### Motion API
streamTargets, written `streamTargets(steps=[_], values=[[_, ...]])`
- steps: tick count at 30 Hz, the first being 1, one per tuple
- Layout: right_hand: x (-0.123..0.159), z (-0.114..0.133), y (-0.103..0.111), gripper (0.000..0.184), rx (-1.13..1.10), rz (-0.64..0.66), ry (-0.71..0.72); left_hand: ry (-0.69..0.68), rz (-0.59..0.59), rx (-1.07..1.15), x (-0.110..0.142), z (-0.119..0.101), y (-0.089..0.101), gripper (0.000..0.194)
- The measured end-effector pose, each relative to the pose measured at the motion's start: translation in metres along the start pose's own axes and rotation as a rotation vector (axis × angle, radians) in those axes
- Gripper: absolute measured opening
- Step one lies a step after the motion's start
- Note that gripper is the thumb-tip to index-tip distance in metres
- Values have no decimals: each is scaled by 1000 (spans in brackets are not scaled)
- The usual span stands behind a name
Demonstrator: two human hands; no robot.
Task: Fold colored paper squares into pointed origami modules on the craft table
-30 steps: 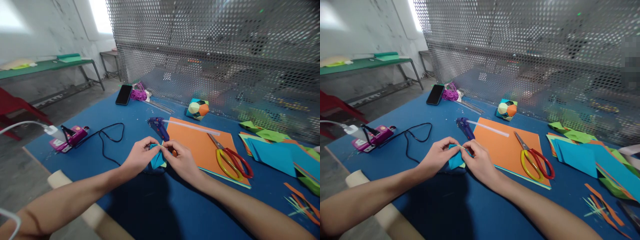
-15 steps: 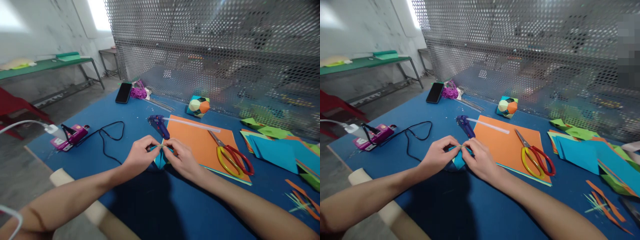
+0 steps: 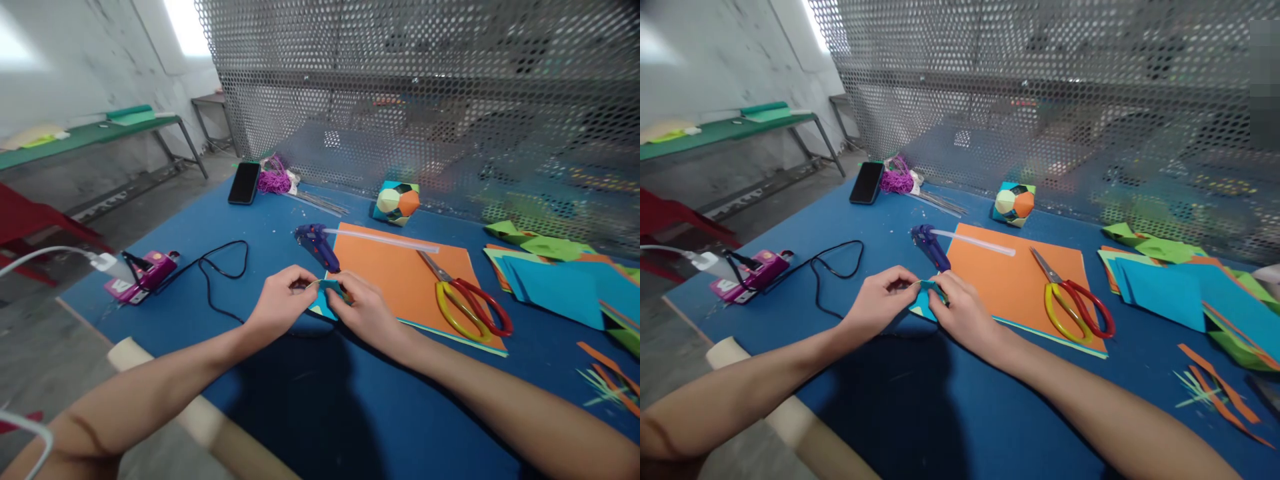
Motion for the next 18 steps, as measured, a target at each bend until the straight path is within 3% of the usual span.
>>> streamTargets(steps=[3, 9, 14, 18], values=[[0, 2, 1, 11, -15, 8, -6, 24, -24, 0, 0, 3, 1, 14], [2, -9, 1, 12, -126, -38, -163, 101, -126, 194, -2, 11, 2, 7], [0, -14, 2, 4, -108, -82, -123, 178, 61, 321, -2, 16, -14, 19], [-1, -14, 2, 5, -99, -85, -89, 145, 150, 253, -3, 12, -18, 23]])
Point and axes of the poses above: each hand's wrist, its own x-axis away from the middle knuckle, its own y-axis out of the back of the hand, z = x × y, the point moved 6 cm from there along -x, towards the middle knuckle, and after that the axes turned 5 degrees about z, right-handed, at the moved point
